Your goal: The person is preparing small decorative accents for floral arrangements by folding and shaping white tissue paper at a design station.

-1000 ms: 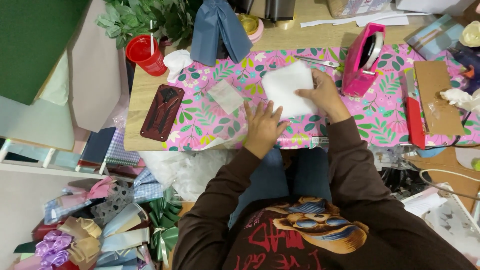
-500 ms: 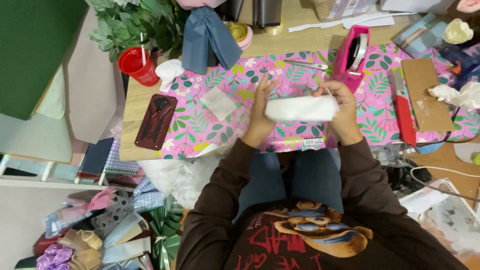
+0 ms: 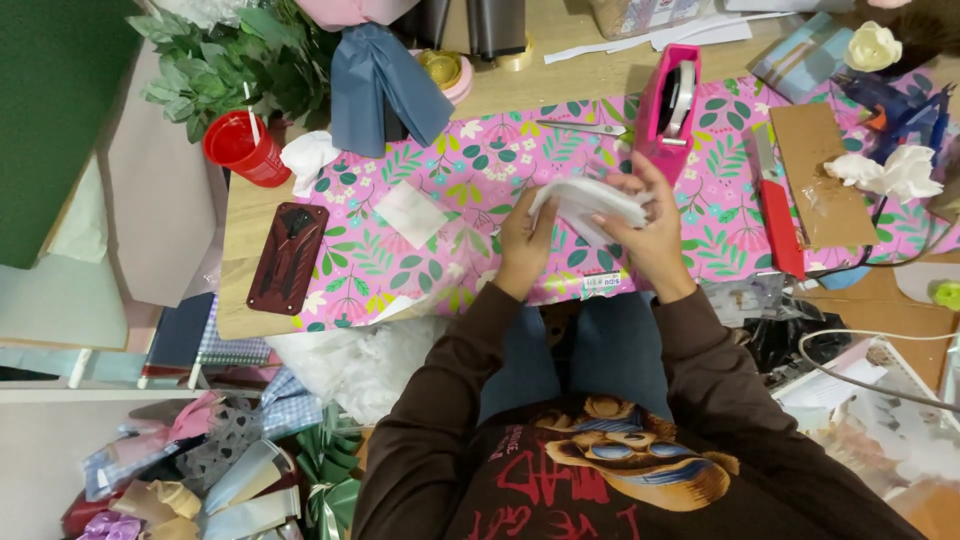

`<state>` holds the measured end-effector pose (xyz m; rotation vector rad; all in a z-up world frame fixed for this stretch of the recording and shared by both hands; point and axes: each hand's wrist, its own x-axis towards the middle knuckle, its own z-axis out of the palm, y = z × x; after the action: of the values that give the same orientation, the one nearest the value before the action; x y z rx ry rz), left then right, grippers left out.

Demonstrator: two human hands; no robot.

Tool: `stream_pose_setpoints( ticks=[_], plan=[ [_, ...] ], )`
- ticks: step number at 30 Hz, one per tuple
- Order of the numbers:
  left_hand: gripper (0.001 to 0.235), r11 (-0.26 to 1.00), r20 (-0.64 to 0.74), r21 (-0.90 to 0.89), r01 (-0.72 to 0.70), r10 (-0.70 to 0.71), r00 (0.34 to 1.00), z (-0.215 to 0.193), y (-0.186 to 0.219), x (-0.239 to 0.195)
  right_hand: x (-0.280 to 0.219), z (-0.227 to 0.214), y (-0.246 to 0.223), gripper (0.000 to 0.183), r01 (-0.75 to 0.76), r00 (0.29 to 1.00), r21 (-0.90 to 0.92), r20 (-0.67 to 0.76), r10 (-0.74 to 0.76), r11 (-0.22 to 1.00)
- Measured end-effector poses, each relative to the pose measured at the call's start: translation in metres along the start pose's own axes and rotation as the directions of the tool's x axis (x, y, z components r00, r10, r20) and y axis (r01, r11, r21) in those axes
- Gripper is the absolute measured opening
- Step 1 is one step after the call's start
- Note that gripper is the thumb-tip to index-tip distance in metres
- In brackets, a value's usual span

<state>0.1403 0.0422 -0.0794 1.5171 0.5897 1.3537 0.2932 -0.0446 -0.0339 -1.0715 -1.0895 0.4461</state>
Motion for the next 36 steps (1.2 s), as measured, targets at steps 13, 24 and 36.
stream_pose_setpoints(
  ticks=[13,24,36],
  plan=[
    [0.032,0.964,0.072,0.233,-0.128,0.115,0.991,0.003,0.02,0.008,0.008,-0.013,0.032,0.025,-0.024,0.985,-0.265,0.156,0.068,0.964],
    [0.029,0.963,-0.118,0.259,-0.078,0.112,0.987,0.007,-0.015,-0.01,0.004,-0.001,0.001,0.039,-0.003,0.955,-0.29,0.282,0.089,0.957],
    [0.042,0.917,0.055,0.387,-0.093,0.078,0.995,-0.085,0.078,0.01,0.001,-0.009,-0.053,0.047,-0.605,0.796,0.09,0.035,0.604,0.792]
  ],
)
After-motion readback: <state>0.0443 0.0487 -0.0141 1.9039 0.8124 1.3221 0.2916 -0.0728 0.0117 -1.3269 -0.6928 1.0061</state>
